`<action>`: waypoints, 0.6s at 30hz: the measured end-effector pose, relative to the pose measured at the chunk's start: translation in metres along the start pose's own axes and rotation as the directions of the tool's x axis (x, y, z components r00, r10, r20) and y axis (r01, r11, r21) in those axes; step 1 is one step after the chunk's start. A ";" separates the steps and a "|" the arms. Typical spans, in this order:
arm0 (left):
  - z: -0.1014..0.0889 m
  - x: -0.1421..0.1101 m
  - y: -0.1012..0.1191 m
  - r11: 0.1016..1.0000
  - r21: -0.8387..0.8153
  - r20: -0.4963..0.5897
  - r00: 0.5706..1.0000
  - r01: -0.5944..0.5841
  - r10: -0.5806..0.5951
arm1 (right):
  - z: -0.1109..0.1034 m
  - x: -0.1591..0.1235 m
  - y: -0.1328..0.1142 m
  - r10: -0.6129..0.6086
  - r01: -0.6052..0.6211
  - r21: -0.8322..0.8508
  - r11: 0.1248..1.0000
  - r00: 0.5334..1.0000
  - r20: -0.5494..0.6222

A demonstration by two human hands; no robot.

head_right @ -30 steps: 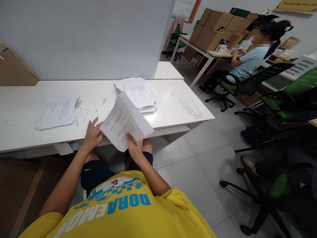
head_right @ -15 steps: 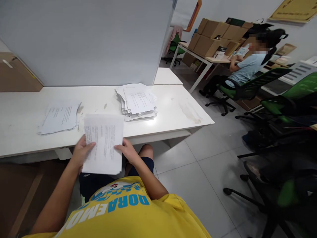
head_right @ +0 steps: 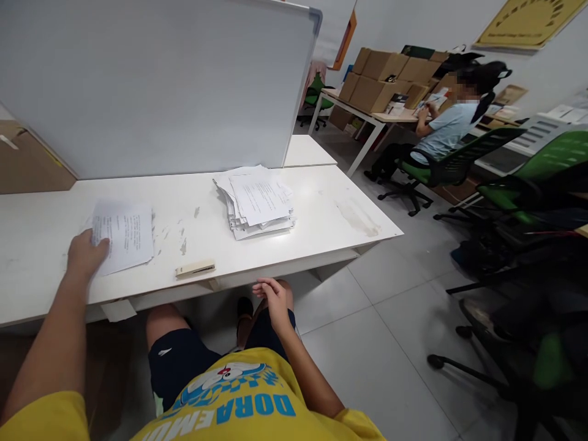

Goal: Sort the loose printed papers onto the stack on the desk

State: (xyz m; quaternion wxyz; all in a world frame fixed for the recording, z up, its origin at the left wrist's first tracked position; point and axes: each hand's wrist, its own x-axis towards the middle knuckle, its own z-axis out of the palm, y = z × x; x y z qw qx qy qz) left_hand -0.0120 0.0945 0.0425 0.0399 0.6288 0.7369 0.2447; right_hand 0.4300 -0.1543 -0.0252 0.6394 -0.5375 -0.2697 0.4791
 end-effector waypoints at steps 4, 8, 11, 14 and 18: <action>0.002 -0.006 0.006 0.992 0.103 -0.076 0.994 -0.070 0.078 | -0.005 0.005 0.008 0.003 -0.002 0.002 1.000 0.998 -0.069; -0.005 0.002 -0.001 0.993 -0.088 0.003 0.997 0.078 -0.078 | 0.002 0.013 0.011 0.002 -0.002 -0.009 1.000 0.998 -0.056; -0.016 0.016 -0.012 0.962 -0.205 0.051 0.983 0.183 -0.176 | 0.007 0.019 0.015 -0.009 0.009 -0.023 1.000 0.999 -0.039; -0.028 0.029 -0.020 0.963 -0.171 0.069 0.978 0.206 -0.197 | 0.007 0.021 0.022 -0.006 0.005 -0.038 0.999 0.999 -0.040; -0.037 0.037 -0.021 0.991 -0.001 0.116 0.984 0.133 -0.132 | -0.004 0.021 0.037 -0.008 0.003 -0.081 0.997 0.998 -0.059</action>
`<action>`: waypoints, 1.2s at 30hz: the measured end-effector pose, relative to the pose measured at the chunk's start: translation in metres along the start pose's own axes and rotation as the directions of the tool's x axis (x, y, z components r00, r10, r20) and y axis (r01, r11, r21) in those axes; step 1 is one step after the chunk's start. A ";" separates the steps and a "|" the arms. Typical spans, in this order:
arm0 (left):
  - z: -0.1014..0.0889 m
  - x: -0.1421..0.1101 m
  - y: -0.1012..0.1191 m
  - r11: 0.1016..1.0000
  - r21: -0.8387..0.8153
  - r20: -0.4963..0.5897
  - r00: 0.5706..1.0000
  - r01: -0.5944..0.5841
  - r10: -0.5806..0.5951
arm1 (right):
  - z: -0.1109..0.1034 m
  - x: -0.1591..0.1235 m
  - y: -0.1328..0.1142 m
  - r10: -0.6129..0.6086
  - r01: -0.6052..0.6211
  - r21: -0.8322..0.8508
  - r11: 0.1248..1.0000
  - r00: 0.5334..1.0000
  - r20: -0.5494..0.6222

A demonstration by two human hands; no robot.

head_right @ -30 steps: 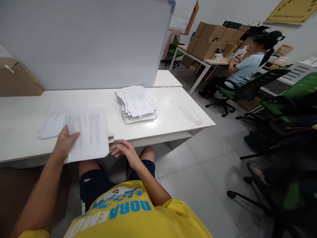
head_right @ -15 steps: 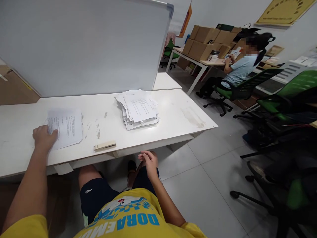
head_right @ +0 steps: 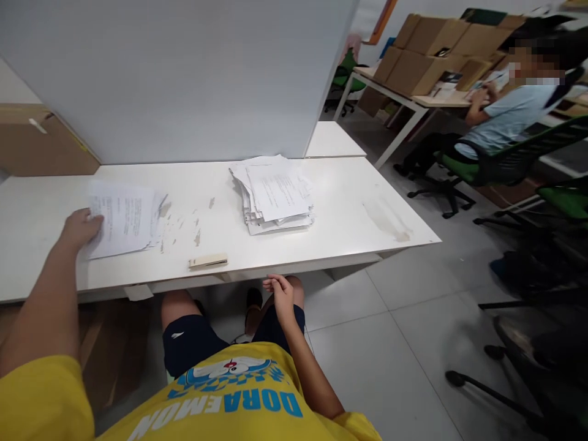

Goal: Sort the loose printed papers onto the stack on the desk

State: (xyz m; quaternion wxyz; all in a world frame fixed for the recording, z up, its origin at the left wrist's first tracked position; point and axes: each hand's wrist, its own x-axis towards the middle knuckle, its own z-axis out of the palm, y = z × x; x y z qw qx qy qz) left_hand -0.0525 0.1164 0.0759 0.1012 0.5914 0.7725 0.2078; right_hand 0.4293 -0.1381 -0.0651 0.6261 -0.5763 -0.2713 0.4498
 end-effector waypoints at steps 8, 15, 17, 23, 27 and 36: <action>0.014 0.002 -0.005 0.998 0.028 0.052 0.997 -0.050 0.049 | -0.011 0.002 0.014 0.003 -0.002 -0.114 0.994 1.000 0.005; 0.019 -0.007 0.006 0.995 0.101 -0.039 0.999 -0.013 0.017 | -0.003 0.001 0.010 -0.025 0.037 -0.145 0.989 0.996 0.085; 0.014 -0.010 0.008 0.990 0.141 0.005 1.000 -0.015 0.014 | -0.003 -0.001 0.008 -0.032 0.046 -0.137 0.989 0.995 0.097; 0.010 -0.026 0.023 0.962 0.259 -0.121 0.985 -0.088 0.123 | -0.018 0.018 -0.037 -0.286 0.282 -0.291 0.914 0.958 0.029; 0.039 -0.054 0.092 0.935 0.229 -0.169 0.934 -0.272 0.314 | -0.025 0.095 -0.101 -0.535 0.426 -0.546 0.721 0.843 -0.048; 0.134 -0.141 0.310 0.836 -0.361 0.330 0.782 -0.413 0.528 | 0.005 0.221 -0.165 -0.132 -0.002 -0.658 0.753 0.979 -0.153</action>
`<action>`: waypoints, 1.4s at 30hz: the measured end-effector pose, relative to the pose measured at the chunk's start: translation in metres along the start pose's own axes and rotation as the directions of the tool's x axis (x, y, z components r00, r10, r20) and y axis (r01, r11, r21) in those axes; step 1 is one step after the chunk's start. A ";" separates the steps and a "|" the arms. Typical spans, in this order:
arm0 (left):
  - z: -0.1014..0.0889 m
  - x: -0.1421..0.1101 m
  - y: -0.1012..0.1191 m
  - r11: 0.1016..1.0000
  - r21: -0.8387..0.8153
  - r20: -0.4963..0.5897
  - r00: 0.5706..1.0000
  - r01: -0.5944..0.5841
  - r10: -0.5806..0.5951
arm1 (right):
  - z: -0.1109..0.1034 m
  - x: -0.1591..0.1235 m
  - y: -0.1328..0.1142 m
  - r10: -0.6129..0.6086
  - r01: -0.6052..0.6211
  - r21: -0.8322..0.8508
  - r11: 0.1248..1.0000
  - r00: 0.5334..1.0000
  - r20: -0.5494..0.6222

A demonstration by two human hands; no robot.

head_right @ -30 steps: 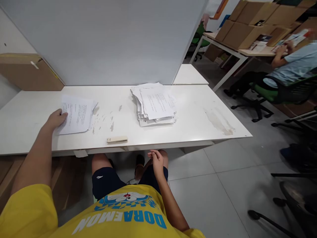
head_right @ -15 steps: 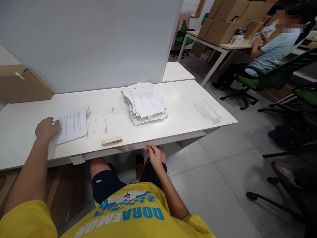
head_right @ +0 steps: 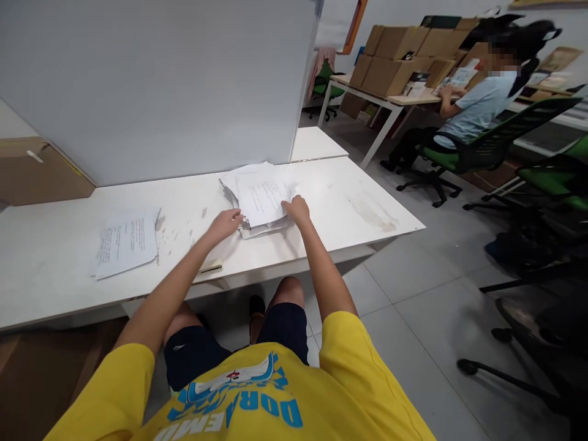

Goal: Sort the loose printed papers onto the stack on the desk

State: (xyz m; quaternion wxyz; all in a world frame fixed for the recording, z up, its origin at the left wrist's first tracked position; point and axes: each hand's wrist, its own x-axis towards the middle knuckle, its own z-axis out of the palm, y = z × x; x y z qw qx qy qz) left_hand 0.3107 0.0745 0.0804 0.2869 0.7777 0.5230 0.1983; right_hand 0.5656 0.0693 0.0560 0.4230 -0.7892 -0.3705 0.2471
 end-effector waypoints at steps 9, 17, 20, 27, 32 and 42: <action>0.030 0.007 -0.006 0.928 -0.321 -0.094 0.968 0.190 -0.231 | -0.009 -0.040 0.040 0.101 -0.112 0.309 0.944 0.993 0.052; 0.043 0.012 -0.008 0.793 -0.543 -0.023 0.939 0.277 -0.344 | -0.006 -0.078 0.067 0.129 -0.133 0.508 0.851 0.991 0.042; 0.047 0.003 -0.009 0.746 -0.600 0.011 0.935 0.290 -0.355 | -0.008 -0.094 0.079 0.131 -0.149 0.547 0.824 0.989 0.071; 0.045 -0.011 0.002 0.688 -0.654 0.106 0.938 0.315 -0.329 | -0.016 -0.094 0.076 0.056 -0.175 0.599 0.782 0.976 0.212; 0.030 -0.043 0.006 0.678 -0.662 0.203 0.947 0.319 -0.247 | -0.025 -0.112 0.082 -0.103 -0.251 0.679 0.690 0.895 0.434; 0.034 -0.121 0.003 0.848 -0.495 0.271 0.961 0.187 -0.053 | -0.023 -0.195 0.120 -0.031 -0.386 0.753 0.532 0.881 0.473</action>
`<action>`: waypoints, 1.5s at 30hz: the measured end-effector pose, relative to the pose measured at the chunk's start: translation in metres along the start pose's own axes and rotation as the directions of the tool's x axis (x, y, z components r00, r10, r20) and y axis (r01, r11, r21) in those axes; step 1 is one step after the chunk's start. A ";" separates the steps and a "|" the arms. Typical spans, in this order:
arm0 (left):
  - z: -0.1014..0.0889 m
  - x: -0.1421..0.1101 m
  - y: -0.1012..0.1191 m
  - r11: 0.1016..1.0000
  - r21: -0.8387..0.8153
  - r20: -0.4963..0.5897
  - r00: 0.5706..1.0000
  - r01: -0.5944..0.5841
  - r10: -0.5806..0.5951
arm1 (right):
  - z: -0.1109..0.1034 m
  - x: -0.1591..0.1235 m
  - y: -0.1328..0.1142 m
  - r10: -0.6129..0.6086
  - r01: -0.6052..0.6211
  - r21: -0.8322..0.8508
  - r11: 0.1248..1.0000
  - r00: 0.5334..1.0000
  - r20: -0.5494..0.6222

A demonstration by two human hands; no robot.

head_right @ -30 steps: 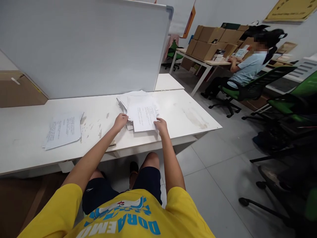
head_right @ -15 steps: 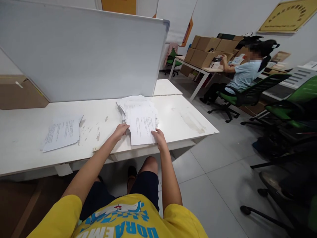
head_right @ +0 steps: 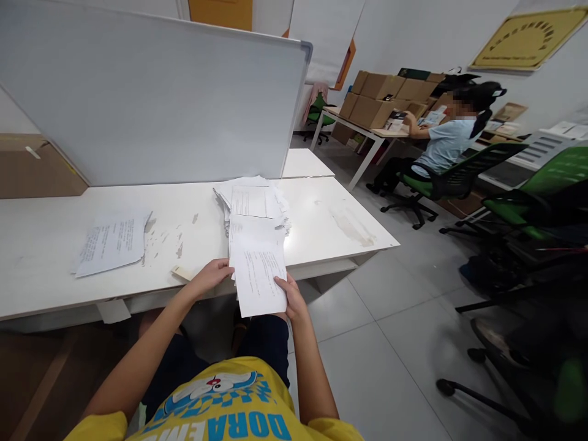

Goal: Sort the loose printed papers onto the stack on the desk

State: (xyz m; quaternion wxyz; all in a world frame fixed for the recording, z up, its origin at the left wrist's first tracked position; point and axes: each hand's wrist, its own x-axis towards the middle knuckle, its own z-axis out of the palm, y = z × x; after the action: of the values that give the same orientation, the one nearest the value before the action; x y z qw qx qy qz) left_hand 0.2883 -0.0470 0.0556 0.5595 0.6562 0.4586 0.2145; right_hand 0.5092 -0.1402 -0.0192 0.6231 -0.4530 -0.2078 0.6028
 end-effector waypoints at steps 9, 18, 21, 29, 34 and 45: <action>-0.011 0.023 -0.004 0.720 0.554 0.032 0.875 -0.417 0.482 | -0.010 0.004 0.010 -0.050 0.051 0.000 0.999 0.985 -0.167; -0.015 0.028 -0.021 0.652 0.692 -0.062 0.874 -0.311 0.483 | -0.003 -0.007 0.028 0.004 -0.007 -0.020 1.000 0.990 -0.140; 0.007 0.014 -0.031 0.778 0.599 -0.178 0.917 -0.188 0.358 | -0.001 -0.009 0.036 0.043 -0.047 -0.030 0.998 0.990 -0.132; 0.023 0.005 -0.012 0.949 -0.299 -0.229 0.959 0.096 -0.169 | 0.003 -0.010 0.023 -0.109 0.098 -0.072 0.993 0.978 -0.176; 0.007 0.006 0.013 0.913 -0.397 -0.084 0.995 -0.090 0.062 | 0.014 -0.008 -0.010 -0.279 0.255 -0.204 0.945 0.955 -0.102; -0.031 0.025 0.014 0.861 -0.062 -0.438 0.789 -0.505 0.431 | 0.067 0.082 -0.035 -0.497 0.497 -0.367 0.786 0.862 0.102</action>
State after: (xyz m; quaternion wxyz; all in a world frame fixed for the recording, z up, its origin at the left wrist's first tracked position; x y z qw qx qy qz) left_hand 0.2815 -0.0086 0.0716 0.4355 0.6376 0.3672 0.5186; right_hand 0.4900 -0.0374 0.0191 0.6592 -0.4945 -0.4328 0.3653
